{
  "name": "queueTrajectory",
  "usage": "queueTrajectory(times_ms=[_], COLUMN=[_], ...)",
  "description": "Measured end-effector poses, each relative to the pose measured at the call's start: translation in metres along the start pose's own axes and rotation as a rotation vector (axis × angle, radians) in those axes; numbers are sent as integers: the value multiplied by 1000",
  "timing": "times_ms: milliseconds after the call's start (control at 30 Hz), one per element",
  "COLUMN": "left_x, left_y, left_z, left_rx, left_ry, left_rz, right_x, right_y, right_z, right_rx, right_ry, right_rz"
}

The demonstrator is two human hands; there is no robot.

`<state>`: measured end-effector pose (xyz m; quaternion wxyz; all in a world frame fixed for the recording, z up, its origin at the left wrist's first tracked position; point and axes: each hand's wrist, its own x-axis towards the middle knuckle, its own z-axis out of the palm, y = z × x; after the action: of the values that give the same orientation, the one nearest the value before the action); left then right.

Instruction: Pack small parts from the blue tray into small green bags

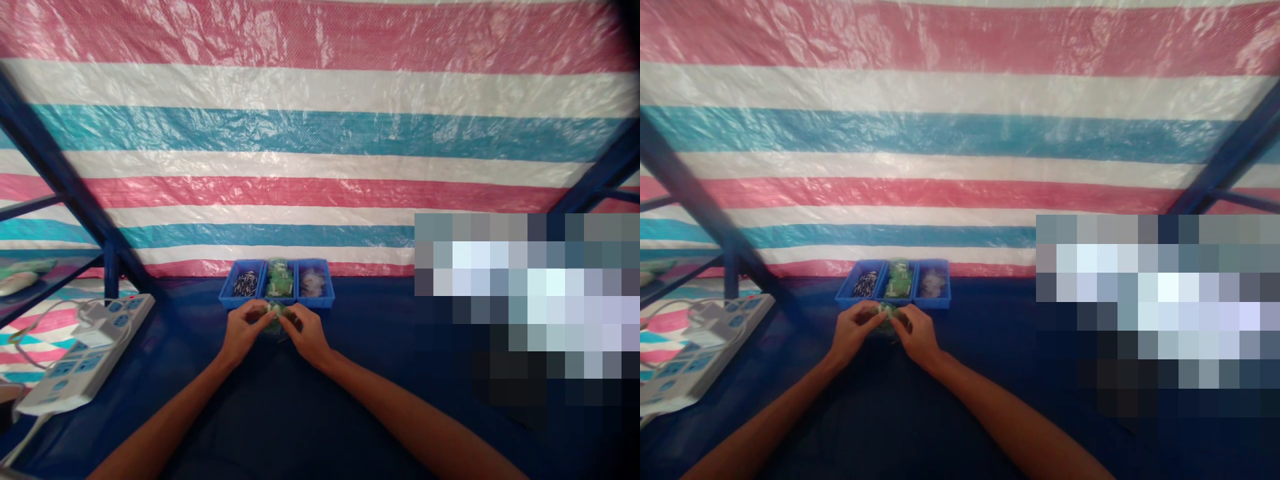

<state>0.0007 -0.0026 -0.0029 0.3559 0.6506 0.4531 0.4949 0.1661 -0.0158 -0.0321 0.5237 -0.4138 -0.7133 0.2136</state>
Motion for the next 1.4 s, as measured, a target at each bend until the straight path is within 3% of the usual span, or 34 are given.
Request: queueTrajectory(times_ms=[233,400,533,700,1033,1133,1267,1400], left_x=[0,-2,-1,3,5,2,-1,0], left_y=[6,6,5,3,2,6,13,13], left_z=[-1,2,3,0,1,2,0,-2], left_rx=[53,-121,-203,-273,-389,-221,65,179], left_ry=[-77,-104,-129,-160,-233,-199,-129,-138], left_rz=[28,-47,-45,-40,-200,-146,67,181], right_x=[-1,-4,-5,-2,-2,-2,-1,-1], right_y=[-1,3,5,2,3,1,-1,-2], right_z=[1,4,2,-3,-1,-2,-3,-3], right_rx=[56,114,144,103,80,65,33,24], right_ry=[99,172,124,116,97,110,150,176], right_rz=[54,69,48,-98,-84,-62,-47,-45])
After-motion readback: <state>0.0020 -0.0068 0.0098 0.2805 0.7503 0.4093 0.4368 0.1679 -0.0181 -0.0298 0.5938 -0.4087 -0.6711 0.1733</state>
